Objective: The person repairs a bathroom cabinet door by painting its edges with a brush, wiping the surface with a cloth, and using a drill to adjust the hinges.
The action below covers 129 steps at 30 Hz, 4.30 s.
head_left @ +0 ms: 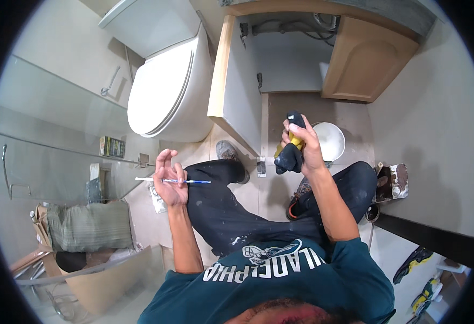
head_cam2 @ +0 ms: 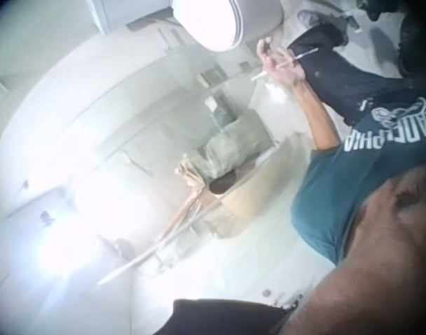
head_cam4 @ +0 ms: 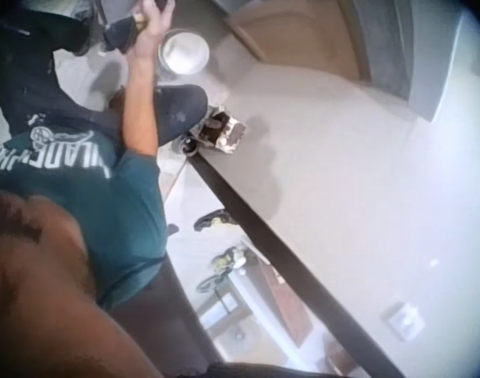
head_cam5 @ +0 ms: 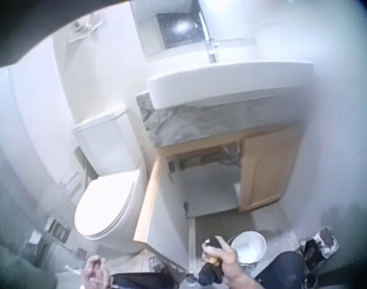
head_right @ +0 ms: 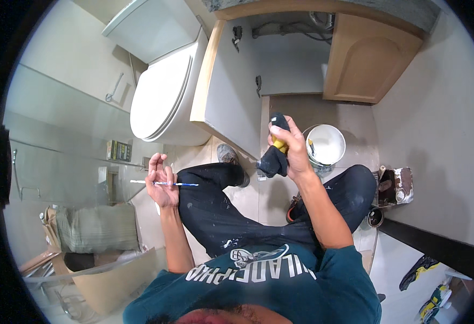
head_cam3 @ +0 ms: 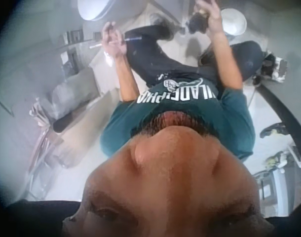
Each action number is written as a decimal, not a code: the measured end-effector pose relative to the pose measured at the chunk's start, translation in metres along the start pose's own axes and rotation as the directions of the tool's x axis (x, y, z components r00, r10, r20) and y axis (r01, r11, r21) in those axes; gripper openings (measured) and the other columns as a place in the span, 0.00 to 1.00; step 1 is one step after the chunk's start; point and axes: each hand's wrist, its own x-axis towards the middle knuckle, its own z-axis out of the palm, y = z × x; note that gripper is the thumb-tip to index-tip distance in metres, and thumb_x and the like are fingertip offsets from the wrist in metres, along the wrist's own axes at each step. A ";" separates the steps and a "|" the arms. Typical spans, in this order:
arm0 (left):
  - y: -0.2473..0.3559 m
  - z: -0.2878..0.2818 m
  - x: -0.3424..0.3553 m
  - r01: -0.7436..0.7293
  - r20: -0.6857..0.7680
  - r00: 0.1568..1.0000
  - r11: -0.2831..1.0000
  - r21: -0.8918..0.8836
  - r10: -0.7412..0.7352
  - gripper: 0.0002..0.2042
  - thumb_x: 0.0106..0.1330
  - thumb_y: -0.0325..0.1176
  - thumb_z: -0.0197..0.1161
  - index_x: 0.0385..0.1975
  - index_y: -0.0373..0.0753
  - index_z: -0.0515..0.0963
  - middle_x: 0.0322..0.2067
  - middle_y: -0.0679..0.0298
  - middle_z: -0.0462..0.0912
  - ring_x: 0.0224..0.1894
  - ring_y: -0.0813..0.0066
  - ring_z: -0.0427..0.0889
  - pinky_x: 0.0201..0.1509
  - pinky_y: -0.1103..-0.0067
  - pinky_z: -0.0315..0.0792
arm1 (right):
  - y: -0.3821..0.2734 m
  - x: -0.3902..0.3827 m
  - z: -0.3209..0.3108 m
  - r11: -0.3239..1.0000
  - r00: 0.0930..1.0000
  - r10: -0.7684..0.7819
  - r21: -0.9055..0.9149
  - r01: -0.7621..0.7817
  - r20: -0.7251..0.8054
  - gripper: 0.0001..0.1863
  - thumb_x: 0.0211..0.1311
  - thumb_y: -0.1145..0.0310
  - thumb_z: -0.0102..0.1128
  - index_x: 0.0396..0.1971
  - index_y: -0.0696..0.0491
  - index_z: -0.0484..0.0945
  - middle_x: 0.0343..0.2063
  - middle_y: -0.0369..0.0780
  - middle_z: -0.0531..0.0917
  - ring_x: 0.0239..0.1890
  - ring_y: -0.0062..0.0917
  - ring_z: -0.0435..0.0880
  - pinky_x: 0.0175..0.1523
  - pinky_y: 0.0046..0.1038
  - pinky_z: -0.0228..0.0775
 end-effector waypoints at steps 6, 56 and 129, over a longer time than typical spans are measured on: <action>-0.007 0.019 -0.006 -0.020 0.093 0.996 0.991 0.136 0.007 0.22 0.68 0.41 0.49 0.55 0.30 0.70 0.51 0.51 0.74 0.16 0.78 0.68 0.18 0.84 0.61 | -0.011 -0.004 -0.007 0.986 0.996 -0.007 -0.165 -0.008 -0.090 0.17 0.69 0.62 0.59 0.51 0.57 0.78 0.41 0.35 0.78 0.39 0.17 0.77 0.48 0.18 0.70; -0.010 0.010 -0.005 -0.026 0.031 0.999 0.999 -0.040 0.027 0.18 0.69 0.39 0.50 0.51 0.31 0.70 0.46 0.54 0.74 0.15 0.80 0.66 0.17 0.85 0.61 | -0.041 0.174 0.083 0.046 0.668 -0.337 -0.696 0.716 0.664 0.11 0.56 0.76 0.63 0.39 0.58 0.86 0.35 0.40 0.83 0.35 0.30 0.84 0.42 0.30 0.76; -0.153 0.194 -0.055 0.091 0.441 0.747 0.733 0.674 -0.497 0.30 0.80 0.55 0.29 0.59 0.39 0.75 0.72 0.51 0.54 0.71 0.56 0.60 0.74 0.65 0.52 | -0.004 -0.036 -0.088 0.985 0.979 -0.044 0.153 0.075 -0.198 0.06 0.68 0.68 0.60 0.40 0.54 0.77 0.36 0.37 0.83 0.37 0.21 0.83 0.44 0.22 0.77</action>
